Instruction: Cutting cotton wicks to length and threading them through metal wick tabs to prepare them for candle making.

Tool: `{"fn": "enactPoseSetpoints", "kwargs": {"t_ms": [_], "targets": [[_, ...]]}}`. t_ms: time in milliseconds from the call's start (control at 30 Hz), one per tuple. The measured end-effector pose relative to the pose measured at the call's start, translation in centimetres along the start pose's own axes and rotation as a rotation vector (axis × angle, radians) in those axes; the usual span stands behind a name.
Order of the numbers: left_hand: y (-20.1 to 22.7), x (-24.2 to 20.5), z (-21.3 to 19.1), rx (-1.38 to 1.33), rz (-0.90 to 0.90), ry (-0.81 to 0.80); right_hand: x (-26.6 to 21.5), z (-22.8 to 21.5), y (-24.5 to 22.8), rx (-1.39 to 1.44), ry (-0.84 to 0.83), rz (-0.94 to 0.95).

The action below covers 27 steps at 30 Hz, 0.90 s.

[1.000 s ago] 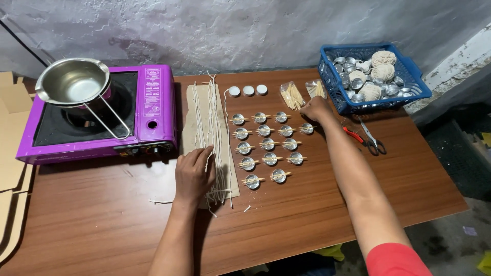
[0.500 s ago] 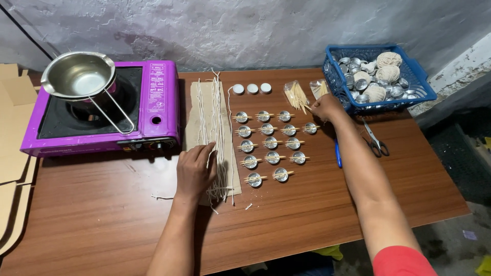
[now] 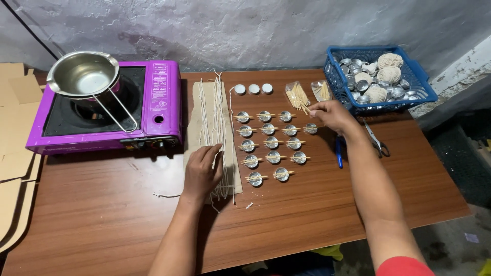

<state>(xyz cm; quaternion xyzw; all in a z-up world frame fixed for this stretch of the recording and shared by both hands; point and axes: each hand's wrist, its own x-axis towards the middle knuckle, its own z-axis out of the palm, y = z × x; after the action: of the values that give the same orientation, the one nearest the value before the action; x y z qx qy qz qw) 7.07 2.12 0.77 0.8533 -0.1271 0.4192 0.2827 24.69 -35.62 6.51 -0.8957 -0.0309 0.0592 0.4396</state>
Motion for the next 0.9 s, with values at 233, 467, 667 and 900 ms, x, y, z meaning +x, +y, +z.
{"fn": "enactPoseSetpoints", "kwargs": {"t_ms": [233,467,667,900], "targets": [[5.0,-0.7,1.2,-0.432,-0.309,-0.178,-9.9,7.9,-1.7,0.595,-0.238,-0.058],[10.3,-1.3,1.2,-1.027,-1.03,-0.259,-14.1,13.0,-2.1,0.692,-0.392,-0.047],[9.6,-2.5,2.7,-1.013,-1.146,-0.253,-14.8,13.3,-2.6,0.615,-0.328,-0.126],[9.8,-2.4,2.9,-1.049,-1.268,-0.243,-15.3,13.1,-1.9,0.669,-0.281,-0.06]]}}
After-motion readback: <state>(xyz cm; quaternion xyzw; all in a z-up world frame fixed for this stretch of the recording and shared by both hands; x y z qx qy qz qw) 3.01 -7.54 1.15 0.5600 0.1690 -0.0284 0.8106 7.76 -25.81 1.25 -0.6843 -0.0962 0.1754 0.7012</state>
